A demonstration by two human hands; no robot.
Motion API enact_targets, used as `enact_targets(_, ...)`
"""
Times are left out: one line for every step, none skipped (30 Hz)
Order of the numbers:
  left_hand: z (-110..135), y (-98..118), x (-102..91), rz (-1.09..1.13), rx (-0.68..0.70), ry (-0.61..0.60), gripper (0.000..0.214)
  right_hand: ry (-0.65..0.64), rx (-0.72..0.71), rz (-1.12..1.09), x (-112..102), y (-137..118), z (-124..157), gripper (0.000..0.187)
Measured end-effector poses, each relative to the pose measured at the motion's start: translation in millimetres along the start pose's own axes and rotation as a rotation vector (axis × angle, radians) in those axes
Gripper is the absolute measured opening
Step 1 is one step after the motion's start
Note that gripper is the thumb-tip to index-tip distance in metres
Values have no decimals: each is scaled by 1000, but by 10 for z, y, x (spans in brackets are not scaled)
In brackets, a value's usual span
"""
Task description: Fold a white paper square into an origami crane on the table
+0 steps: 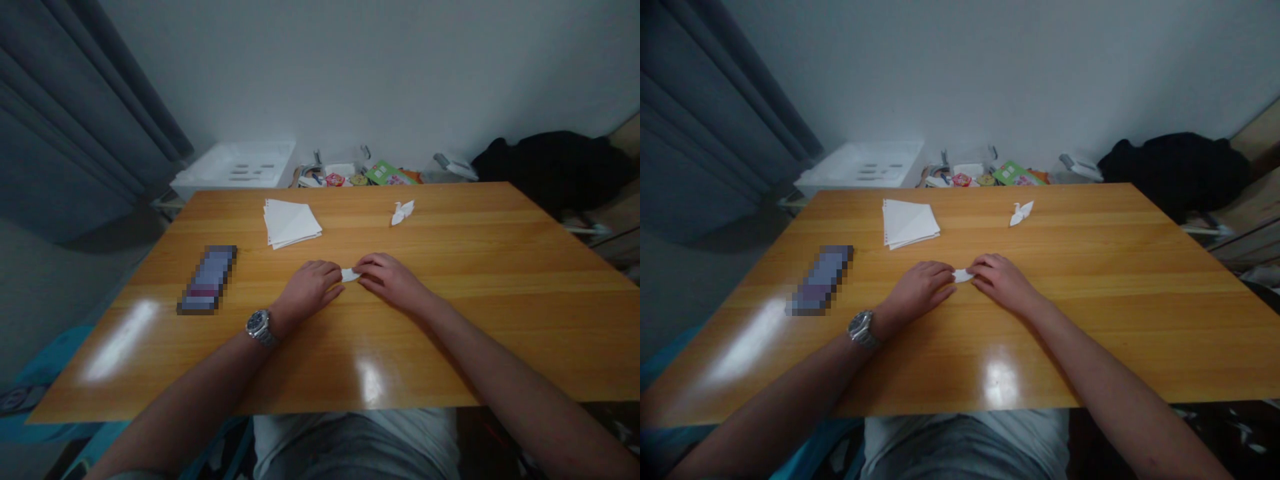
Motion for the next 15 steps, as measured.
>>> enact_targets(-4,0,3,4,-4,6,21,-10,-2,-5,9,1,-5,20)
enact_targets(-8,1,6,8,-8,12,21,-21,-4,-6,18,-1,-9,19)
enact_targets(-13,1,6,12,-13,16,22,-31,-6,-4,23,-7,-14,18)
enact_targets(-17,1,5,15,-20,19,22,-37,-7,-1,23,-16,-18,17)
enact_targets(-21,1,2,16,-28,20,22,-39,-6,-1,17,-28,-22,17)
enact_targets(-25,-1,-1,17,-36,20,22,-36,-2,-8,6,-43,-26,16)
enact_targets(-28,-3,-6,19,-45,21,21,-27,3,-22,-11,-59,-29,17)
enact_targets(-30,-7,-12,26,-55,25,21,-14,14,-44,-31,-75,-31,17)
enact_targets(-30,-13,-19,44,-67,35,22,2,31,-73,-50,-88,-33,17)
enact_targets(-29,-22,-26,77,-83,50,23,21,57,-110,-66,-94,-34,17)
enact_targets(-26,-35,-34,123,-106,74,24,45,97,-158,-76,-89,-34,17)
enact_targets(-22,-53,-42,181,-136,107,24,75,151,-222,-79,-73,-32,17)
enact_targets(-16,-74,-48,245,-171,145,23,110,214,-301,-72,-46,-26,18)
enact_targets(-10,-97,-51,312,-209,181,21,147,278,-385,-56,-13,-18,22)
enact_targets(-5,-119,-49,381,-249,213,19,182,336,-468,-34,21,-9,27)
Point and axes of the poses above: each hand's wrist, its own z-axis away from the middle knuckle, its own x-axis out of the palm, y = z × x, the point moved 5 cm from there along -z, towards the middle knuckle, and after that the axes turned 4 degrees about z, right-handed, at the moved point
